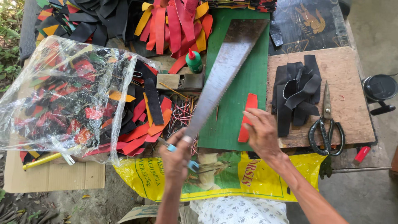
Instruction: The person cuts strips of colored rubber material using a utility knife and a metal template on a green work surface. They repeatedly position red and black rubber pieces, score them along the template edge, and trim the cut pieces with scissors. The cut pieces are placed into a plastic bag.
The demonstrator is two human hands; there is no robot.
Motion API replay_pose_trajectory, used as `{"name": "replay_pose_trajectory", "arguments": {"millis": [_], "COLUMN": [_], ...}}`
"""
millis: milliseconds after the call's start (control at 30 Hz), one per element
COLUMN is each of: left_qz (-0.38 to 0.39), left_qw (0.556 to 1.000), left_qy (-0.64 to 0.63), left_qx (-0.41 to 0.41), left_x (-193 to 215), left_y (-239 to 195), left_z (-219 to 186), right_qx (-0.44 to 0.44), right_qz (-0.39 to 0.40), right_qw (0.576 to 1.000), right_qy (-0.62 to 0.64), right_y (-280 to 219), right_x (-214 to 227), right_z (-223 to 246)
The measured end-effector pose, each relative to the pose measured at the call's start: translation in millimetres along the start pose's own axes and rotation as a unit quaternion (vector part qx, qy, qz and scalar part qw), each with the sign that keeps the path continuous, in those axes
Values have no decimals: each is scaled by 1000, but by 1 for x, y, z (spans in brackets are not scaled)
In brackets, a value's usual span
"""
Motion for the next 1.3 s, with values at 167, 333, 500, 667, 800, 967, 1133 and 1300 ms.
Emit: {"name": "replay_pose_trajectory", "arguments": {"millis": [167,333,500,667,800,967,1133,1300], "left_qz": [26,37,41,42,53,118,70,49], "left_qw": [998,998,999,998,995,988,996,997], "left_qy": [9,16,-9,41,75,80,24,-8], "left_qx": [-54,-56,-29,-6,26,62,50,63], "left_x": [-13,-22,-12,-9,-12,-18,-9,2], "left_y": [17,14,16,18,26,34,29,13], "left_z": [-56,-65,-62,-56,-49,-35,-34,-28], "right_qx": [54,113,26,3,-16,31,58,69], "right_qz": [31,-17,277,9,53,104,115,118], "right_qw": [997,993,896,991,998,991,990,990], "right_qy": [-45,-13,345,130,-31,-80,-53,-37], "right_y": [63,41,-32,-23,-16,-13,0,15], "right_x": [-60,-79,-63,0,30,18,-5,-20], "right_z": [26,97,124,39,-11,-12,-2,7]}}
Point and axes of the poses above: each hand's wrist, its own y-axis towards the middle knuckle, its own x-axis out of the back of the hand, z = x × y, the point moved 1 cm from there along y, towards the middle knuckle, and after that the axes turned 7 degrees about -y, right-handed, at the moved point
